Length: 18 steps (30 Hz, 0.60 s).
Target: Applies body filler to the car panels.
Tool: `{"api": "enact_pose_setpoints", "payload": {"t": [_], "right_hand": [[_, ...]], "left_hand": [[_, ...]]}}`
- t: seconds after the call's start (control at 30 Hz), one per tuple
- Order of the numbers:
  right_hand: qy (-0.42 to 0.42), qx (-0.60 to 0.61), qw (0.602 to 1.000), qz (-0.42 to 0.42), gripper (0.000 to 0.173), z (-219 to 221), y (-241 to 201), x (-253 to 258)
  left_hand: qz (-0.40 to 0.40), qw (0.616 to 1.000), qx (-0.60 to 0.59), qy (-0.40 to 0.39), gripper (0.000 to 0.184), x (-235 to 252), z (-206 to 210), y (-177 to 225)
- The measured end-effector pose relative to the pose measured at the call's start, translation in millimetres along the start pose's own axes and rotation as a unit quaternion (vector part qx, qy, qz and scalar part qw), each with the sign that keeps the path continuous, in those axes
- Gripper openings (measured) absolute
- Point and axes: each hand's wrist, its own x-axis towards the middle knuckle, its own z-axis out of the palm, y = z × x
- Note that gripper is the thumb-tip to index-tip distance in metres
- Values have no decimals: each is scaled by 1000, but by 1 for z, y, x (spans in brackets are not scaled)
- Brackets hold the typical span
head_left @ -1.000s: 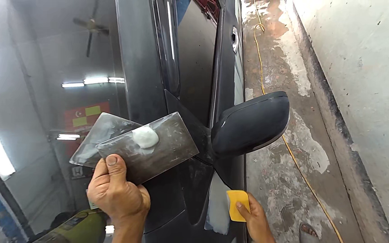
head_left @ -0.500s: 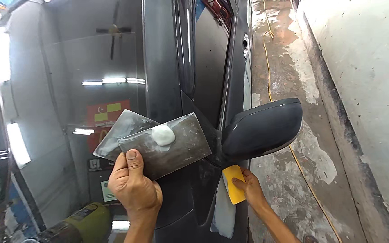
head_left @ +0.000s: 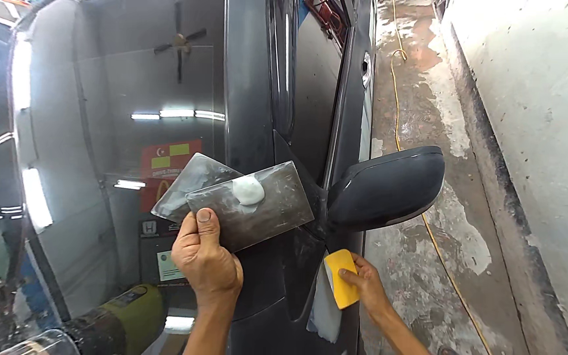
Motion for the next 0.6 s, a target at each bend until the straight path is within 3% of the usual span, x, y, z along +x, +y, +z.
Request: {"api": "enact_pose_setpoints", "payload": {"t": [0.17, 0.37, 0.6], "right_hand": [[-10, -55, 998, 2, 36, 2, 0, 12], [-108, -43, 993, 11, 32, -6, 20, -39], [57, 38, 995, 73, 35, -71, 3, -106]], "left_hand": [[4, 1000, 4, -3, 20, 0, 0, 0], [10, 999, 13, -28, 20, 0, -2, -2], [27, 999, 2, -20, 19, 2, 1, -3]]}}
